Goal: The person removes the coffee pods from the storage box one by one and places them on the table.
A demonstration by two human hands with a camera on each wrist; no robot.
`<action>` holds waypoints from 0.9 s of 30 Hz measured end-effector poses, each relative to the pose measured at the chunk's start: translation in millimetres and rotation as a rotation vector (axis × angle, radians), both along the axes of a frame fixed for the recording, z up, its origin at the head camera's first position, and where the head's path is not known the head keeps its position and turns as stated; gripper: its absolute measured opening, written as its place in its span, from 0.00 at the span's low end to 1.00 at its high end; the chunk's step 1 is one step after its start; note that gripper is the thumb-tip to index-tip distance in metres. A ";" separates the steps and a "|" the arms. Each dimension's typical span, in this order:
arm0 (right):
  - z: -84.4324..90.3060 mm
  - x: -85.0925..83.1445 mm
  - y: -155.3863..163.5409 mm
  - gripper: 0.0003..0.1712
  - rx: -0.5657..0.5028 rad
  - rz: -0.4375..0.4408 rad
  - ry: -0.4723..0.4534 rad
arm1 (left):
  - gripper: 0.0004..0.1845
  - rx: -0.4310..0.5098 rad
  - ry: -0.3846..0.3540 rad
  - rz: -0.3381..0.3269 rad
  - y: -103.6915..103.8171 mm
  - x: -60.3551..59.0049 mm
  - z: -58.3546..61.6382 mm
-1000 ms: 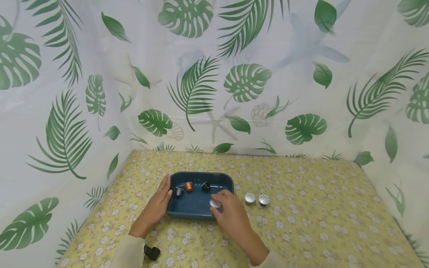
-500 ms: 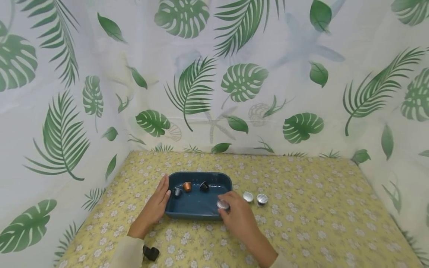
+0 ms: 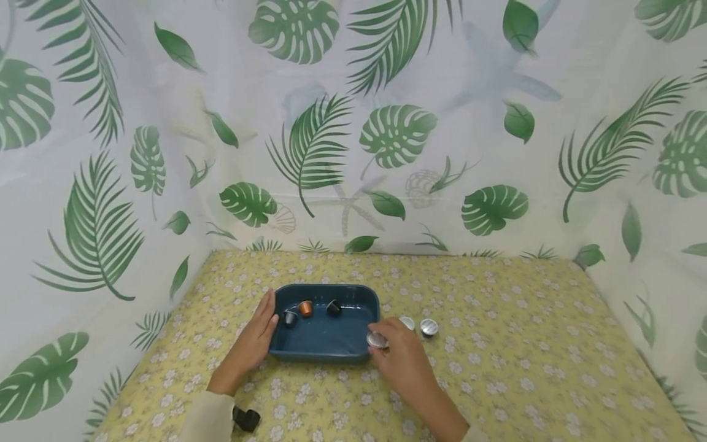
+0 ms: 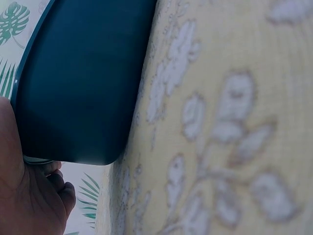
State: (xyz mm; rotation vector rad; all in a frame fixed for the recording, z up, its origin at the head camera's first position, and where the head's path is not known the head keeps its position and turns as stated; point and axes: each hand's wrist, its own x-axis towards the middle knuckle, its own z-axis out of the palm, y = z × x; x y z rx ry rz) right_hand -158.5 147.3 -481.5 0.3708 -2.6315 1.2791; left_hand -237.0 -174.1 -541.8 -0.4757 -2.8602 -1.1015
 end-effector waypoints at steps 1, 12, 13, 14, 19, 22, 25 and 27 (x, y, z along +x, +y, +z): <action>0.0 0.4 1.3 0.23 0.002 -0.003 -0.003 | 0.33 0.001 0.001 0.000 -0.1 -0.2 -0.3; 2.7 7.9 15.2 0.23 0.031 -0.035 -0.008 | 0.33 0.000 0.001 -0.006 -0.1 -1.0 -1.0; 2.7 8.6 16.5 0.23 0.032 -0.038 -0.001 | 0.33 0.000 0.001 -0.006 -0.1 -1.0 -0.8; 2.8 9.0 18.0 0.23 0.030 -0.040 -0.003 | 0.33 0.000 0.001 -0.006 -0.2 -0.9 -0.7; -0.5 9.0 27.0 0.23 0.038 -0.049 0.010 | 0.33 0.002 -0.005 -0.006 -0.4 -0.8 -0.4; -3.5 8.7 30.8 0.23 0.052 -0.060 0.011 | 0.33 -0.005 -0.005 -0.003 -0.7 -0.9 -0.7; -5.2 9.4 33.4 0.23 0.069 -0.073 0.000 | 0.33 -0.011 0.003 -0.005 -0.9 -0.8 -0.8; -5.4 10.2 35.1 0.22 0.072 -0.076 -0.008 | 0.33 -0.014 0.001 -0.005 -0.8 -0.6 -0.5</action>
